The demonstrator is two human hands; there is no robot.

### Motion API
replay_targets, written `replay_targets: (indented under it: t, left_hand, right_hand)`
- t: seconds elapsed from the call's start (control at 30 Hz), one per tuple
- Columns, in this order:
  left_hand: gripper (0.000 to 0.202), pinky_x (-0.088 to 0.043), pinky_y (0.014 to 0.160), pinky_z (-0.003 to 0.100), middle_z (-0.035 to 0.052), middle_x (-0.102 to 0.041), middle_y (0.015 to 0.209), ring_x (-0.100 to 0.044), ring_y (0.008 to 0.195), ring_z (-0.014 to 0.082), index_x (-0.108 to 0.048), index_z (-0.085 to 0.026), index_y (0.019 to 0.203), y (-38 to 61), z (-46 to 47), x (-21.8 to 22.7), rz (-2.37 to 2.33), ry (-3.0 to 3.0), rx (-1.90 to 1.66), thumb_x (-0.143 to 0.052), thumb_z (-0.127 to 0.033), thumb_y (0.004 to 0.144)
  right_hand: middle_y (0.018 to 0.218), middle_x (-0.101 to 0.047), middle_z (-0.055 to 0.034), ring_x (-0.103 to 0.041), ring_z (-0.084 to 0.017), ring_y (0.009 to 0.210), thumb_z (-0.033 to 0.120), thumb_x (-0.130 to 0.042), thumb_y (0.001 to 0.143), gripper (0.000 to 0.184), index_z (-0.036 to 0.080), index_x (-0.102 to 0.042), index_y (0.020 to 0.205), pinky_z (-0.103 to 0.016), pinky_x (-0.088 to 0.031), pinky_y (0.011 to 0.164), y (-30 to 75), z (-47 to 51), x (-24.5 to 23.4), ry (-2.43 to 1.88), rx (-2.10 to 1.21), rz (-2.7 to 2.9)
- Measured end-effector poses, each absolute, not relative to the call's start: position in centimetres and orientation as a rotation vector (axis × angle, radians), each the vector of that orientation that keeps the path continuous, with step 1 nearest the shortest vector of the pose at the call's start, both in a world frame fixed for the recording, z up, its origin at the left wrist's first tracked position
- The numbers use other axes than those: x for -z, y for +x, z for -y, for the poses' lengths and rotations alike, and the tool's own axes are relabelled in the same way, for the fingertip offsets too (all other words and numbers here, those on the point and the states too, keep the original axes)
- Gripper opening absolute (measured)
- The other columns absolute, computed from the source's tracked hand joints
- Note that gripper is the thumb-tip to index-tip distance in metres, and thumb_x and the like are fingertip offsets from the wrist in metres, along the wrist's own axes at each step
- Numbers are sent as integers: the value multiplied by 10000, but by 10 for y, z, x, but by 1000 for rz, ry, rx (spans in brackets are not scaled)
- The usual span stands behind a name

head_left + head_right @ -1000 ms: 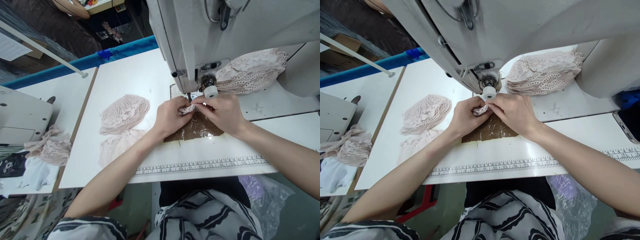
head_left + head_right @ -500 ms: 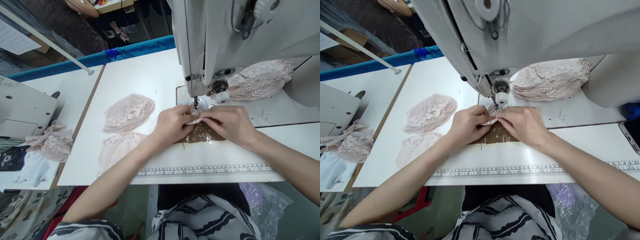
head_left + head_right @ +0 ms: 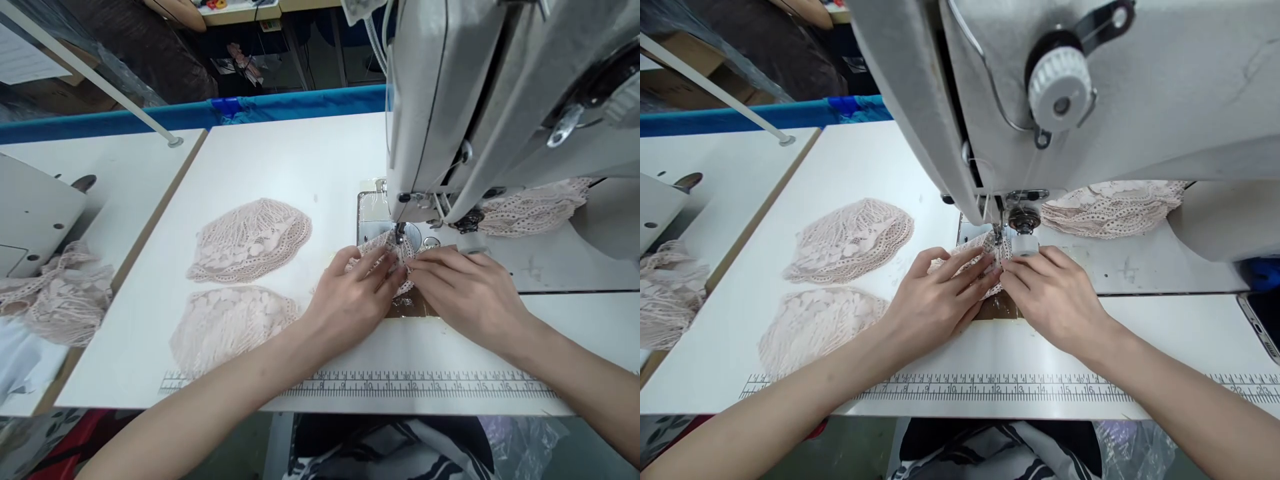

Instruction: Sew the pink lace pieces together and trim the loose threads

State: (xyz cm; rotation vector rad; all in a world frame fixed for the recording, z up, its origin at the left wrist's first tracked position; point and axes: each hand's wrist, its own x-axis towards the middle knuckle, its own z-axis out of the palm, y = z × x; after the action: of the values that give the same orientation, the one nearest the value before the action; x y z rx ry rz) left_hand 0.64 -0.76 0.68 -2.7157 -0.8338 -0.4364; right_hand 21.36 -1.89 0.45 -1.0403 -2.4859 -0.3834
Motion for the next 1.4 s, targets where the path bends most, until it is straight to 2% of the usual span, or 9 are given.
replay_targets:
  t: [0.3, 0.53, 0.77, 0.93, 1.13, 1.23, 1.4]
  left_hand:
    - [294, -362, 1044, 490, 112, -699, 1165, -594, 1178, 261, -647, -142, 1182, 6, 5, -7, 870, -2741, 489, -532, -152, 911]
    - [312, -340, 1057, 513, 108, -694, 1174, -596, 1174, 243, -632, -160, 1201, 7, -3, -3, 896, -2735, 500, -476, -140, 931]
    - [324, -307, 1076, 545, 106, -693, 1178, -587, 1186, 236, -610, -172, 1233, 6, -14, -1, 906, -2728, 492, -442, -165, 956]
    - [344, -277, 1092, 597, 89, -691, 1185, -590, 1178, 247, -612, -195, 1240, 6, -16, 0, 922, -2736, 525, -455, -144, 938]
    - [271, -298, 1112, 527, 65, -725, 1113, -642, 1079, 207, -686, -162, 1113, 6, -1, -3, 845, -2719, 607, -498, -139, 919]
    - [262, -308, 1118, 512, 80, -734, 1084, -654, 1066, 207, -693, -138, 1099, 6, 4, -3, 838, -2729, 615, -507, -144, 914]
    - [269, -315, 1123, 519, 64, -734, 1086, -664, 1065, 204, -691, -159, 1100, 6, 3, -2, 854, -2738, 616, -484, -158, 929]
  right_hand:
    - [974, -756, -17, -667, -168, 912, 34, -579, 844, 161, 138, -691, 895, -302, -424, 719, 213, 18, -4, -1025, 406, 2466]
    - [962, -757, -1, -658, -150, 844, 17, -547, 850, 207, 164, -689, 886, -301, -405, 708, 212, 12, -1, -1063, 479, 2455]
    - [786, -748, -11, -650, -156, 775, -3, -511, 856, 246, 144, -681, 956, -296, -400, 680, 213, 4, 2, -1125, 544, 2468]
    - [884, -761, 2, -631, -143, 732, 34, -511, 884, 237, 164, -695, 956, -291, -401, 651, 213, 3, 3, -1122, 557, 2459]
    - [1005, -752, 3, -647, -157, 796, 186, -566, 917, 162, 153, -723, 942, -325, -421, 704, 213, 10, 2, -1055, 538, 2440]
    - [994, -755, 2, -653, -158, 809, 205, -558, 929, 184, 139, -721, 983, -333, -429, 727, 213, 12, 0, -1052, 518, 2440]
    - [993, -755, -14, -658, -164, 819, 212, -554, 933, 200, 126, -722, 999, -338, -436, 740, 214, 12, 1, -1060, 506, 2444]
